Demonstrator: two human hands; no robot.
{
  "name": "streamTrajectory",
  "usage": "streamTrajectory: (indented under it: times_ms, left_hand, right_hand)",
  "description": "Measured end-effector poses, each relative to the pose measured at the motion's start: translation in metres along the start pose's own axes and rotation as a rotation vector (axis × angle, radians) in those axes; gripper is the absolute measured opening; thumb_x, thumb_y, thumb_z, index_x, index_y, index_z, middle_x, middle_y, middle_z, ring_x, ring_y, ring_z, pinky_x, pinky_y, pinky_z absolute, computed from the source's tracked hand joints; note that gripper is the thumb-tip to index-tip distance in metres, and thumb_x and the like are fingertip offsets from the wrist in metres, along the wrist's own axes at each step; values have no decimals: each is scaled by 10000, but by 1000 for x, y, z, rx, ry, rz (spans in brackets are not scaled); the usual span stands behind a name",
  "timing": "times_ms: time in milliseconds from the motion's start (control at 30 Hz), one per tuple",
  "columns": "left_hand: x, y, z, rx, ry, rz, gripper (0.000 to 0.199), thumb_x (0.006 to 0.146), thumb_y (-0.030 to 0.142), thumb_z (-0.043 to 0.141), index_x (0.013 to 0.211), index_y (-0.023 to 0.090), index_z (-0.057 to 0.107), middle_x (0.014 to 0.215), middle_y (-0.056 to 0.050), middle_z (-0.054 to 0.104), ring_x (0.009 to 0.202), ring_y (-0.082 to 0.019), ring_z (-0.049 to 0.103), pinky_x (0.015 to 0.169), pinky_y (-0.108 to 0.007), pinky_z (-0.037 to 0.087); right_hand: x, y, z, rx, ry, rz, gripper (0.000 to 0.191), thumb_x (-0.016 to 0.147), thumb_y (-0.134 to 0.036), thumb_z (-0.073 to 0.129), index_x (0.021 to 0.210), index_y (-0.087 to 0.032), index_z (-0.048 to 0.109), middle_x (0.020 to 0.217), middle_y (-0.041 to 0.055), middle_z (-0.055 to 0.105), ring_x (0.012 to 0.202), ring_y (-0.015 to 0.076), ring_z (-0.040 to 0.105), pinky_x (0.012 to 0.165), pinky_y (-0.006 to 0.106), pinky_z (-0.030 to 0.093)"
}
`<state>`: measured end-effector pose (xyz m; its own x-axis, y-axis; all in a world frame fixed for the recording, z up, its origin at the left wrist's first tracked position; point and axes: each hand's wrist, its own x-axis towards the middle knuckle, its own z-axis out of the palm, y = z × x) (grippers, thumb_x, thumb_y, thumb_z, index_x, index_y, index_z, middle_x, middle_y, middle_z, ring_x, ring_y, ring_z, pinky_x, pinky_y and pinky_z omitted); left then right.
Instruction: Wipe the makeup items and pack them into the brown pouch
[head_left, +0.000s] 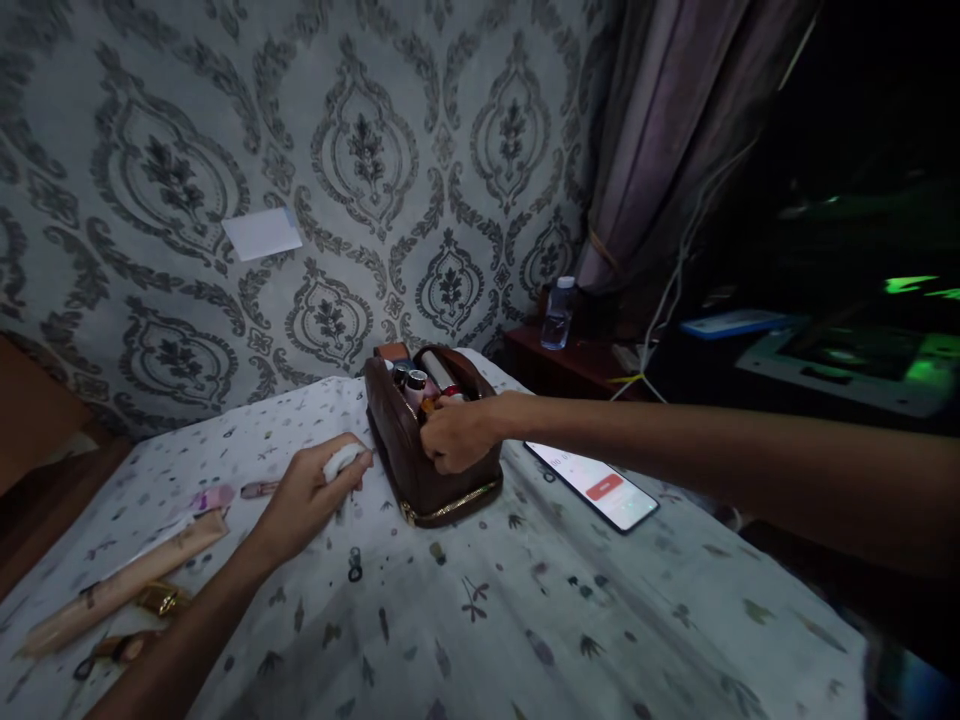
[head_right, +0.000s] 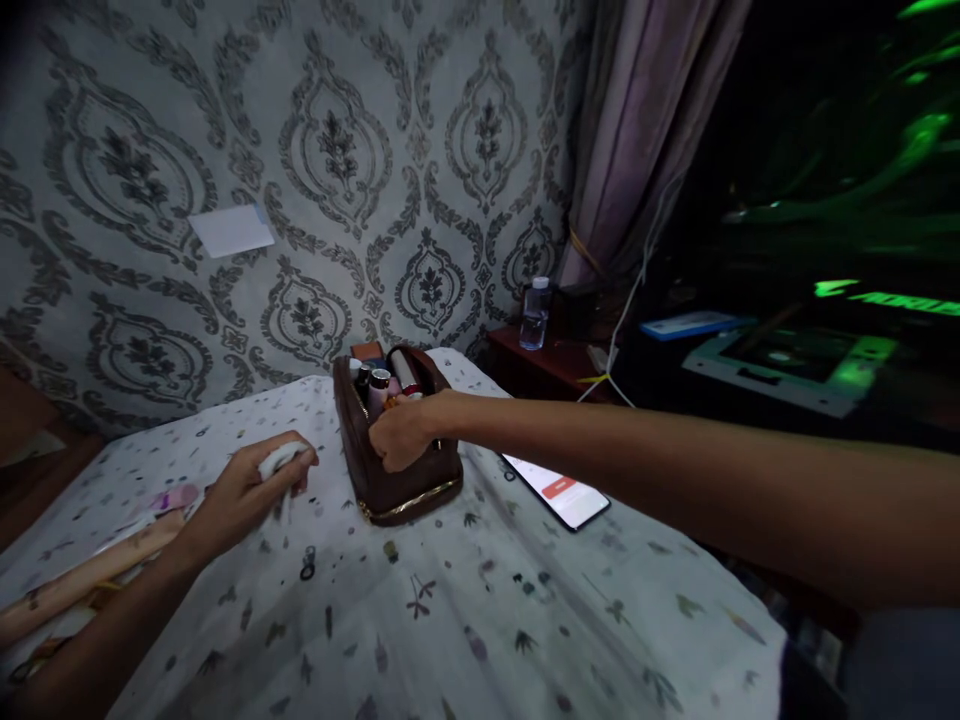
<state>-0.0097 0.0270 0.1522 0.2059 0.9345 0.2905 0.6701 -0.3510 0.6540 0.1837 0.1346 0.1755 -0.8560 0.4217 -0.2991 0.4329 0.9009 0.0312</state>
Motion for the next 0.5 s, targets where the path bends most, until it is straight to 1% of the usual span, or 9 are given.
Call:
streamTrajectory:
  times_ms: [67,133,200,233,300,333,400,467,500]
  left_hand:
    - [10,3,2,54,25,74,353,956,437,445,766,173,581,687,-1,575,648,-136,546,586,-222,419]
    - [23,7,4,160,64,188,295,973,375,431,909,173,637,824,-30,631,762,-158,591,695,-247,457]
    - [37,8,6,339,85,307,288,978,310,411,1080,191,653,972,-64,636,892,-192,603,779,-283,467]
    - [43,8,7,445,84,346,304,973,286,410,1145,205,646,1024,-77,621,941,-210,598,784,-296,469]
    - [53,6,7,627,54,375,331,962,265,418,1211,230,632,1063,-85,588,969,-229,589,752,-301,472]
    - [55,4,7,678,36,372,331,961,268,421,1215,236,631,1068,-84,576,960,-229,590,736,-299,473]
    - [56,-1,5,691,9,357,328,972,285,408,1211,238,628,1075,-79,566,935,-216,594,737,-295,479]
    - [51,-7,4,638,17,355,341,986,296,384,1232,228,611,1102,-81,561,938,-206,595,768,-296,484]
    - [49,-10,4,609,28,358,351,989,295,378,1253,223,598,1123,-85,556,957,-205,594,783,-297,485]
  right_hand:
    - [-4,-3,-3,-28,-8,2,151,796,-145,594,790,-119,744,873,108,740,900,220,651,875,355,419]
    - [-7,-4,-5,-38,1,19,177,808,-139,590,872,-92,748,929,133,741,922,226,655,801,318,430]
    - [-9,-4,-6,-7,40,48,183,794,-149,623,910,-75,743,947,137,740,901,223,656,722,286,429]
    - [-10,-4,-6,15,72,64,189,782,-149,639,922,-72,740,953,135,738,887,219,654,696,274,425]
    - [-10,-2,-4,65,145,116,196,764,-122,643,929,-71,736,946,127,736,850,205,650,662,257,416]
    - [-10,-1,-3,96,182,146,195,759,-97,628,919,-74,736,924,120,736,827,197,647,651,251,410]
    - [-8,2,-2,189,240,195,202,742,-42,596,881,-83,737,850,98,729,778,181,640,625,241,394]
    - [-5,6,-3,294,305,210,236,731,0,562,854,-99,737,793,77,718,760,170,636,606,233,376]
    - [-4,7,-3,330,352,213,253,736,7,549,864,-108,735,798,73,716,771,170,636,604,231,369]
